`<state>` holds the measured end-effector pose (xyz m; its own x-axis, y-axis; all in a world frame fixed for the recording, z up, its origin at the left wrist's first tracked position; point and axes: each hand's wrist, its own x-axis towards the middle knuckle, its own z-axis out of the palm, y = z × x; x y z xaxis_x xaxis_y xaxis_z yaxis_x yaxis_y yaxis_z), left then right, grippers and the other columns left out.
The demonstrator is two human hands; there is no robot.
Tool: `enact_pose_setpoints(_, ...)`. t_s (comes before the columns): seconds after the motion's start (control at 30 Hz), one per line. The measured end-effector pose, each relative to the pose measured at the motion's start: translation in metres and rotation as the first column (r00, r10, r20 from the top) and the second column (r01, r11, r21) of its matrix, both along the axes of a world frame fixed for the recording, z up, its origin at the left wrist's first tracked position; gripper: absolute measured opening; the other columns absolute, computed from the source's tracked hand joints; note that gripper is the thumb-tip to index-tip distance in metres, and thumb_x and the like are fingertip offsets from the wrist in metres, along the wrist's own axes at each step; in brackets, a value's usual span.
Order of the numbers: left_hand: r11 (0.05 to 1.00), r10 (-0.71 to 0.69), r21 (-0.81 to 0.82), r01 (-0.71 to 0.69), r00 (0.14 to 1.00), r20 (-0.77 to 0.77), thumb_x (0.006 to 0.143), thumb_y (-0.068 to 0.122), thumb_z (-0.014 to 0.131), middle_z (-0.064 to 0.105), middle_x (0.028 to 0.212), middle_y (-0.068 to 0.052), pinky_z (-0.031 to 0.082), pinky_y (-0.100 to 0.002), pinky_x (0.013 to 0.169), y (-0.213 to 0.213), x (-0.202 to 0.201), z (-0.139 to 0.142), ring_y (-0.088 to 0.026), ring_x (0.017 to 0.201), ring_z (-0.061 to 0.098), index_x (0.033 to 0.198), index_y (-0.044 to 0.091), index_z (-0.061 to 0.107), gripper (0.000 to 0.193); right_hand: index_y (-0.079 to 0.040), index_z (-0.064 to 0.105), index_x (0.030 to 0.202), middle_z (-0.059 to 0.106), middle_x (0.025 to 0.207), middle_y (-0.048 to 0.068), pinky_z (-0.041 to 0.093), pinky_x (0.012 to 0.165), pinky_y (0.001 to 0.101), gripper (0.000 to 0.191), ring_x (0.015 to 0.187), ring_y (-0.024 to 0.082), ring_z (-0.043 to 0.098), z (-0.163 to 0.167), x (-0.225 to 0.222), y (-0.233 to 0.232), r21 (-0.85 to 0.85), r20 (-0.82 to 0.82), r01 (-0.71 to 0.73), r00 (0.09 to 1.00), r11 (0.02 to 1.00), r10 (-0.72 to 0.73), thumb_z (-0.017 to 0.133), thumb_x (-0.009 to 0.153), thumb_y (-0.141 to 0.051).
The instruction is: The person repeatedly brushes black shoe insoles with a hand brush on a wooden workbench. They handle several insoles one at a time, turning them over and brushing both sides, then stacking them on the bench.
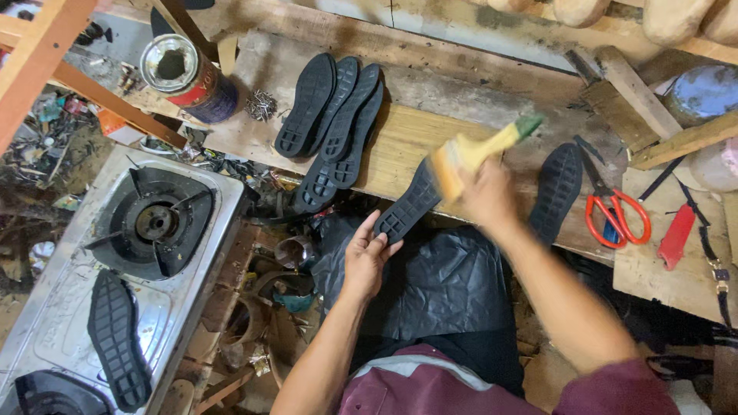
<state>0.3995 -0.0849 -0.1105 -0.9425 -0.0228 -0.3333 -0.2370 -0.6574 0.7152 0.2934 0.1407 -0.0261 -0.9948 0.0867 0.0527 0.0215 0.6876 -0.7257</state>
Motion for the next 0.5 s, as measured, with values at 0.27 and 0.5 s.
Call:
enact_pose_setpoints(0.27,0.974,-0.023,0.221,0.048,0.993,-0.116,0.102,-0.003,0.051,0.058,0.102,-0.003,0.059,-0.045,0.100,0.004,0.001,-0.027,-0.010,0.084,0.059,0.159,0.003,0.042,0.059,0.001,0.068,0.095,0.074,0.079,0.017,0.052,0.059,0.0408,0.029,0.067,0.024,0.069,-0.013,0.054,-0.020,-0.186,-0.067,-0.004,0.998,0.982,-0.008,0.069,0.094,-0.028)
enact_pose_setpoints(0.5,0.993,-0.024,0.113,0.028,0.999,-0.029,0.095,0.006,0.047,0.066,0.111,-0.003,0.050,-0.034,0.083,0.011,-0.004,-0.012,-0.011,0.090,0.063,0.156,0.002,0.042,0.062,0.003,0.069,0.075,0.068,0.069,0.024,0.052,0.055,0.0463,0.037,0.062,0.036,0.070,-0.013,0.084,-0.039,0.044,-0.004,-0.192,0.981,0.980,0.192,0.076,0.087,-0.031)
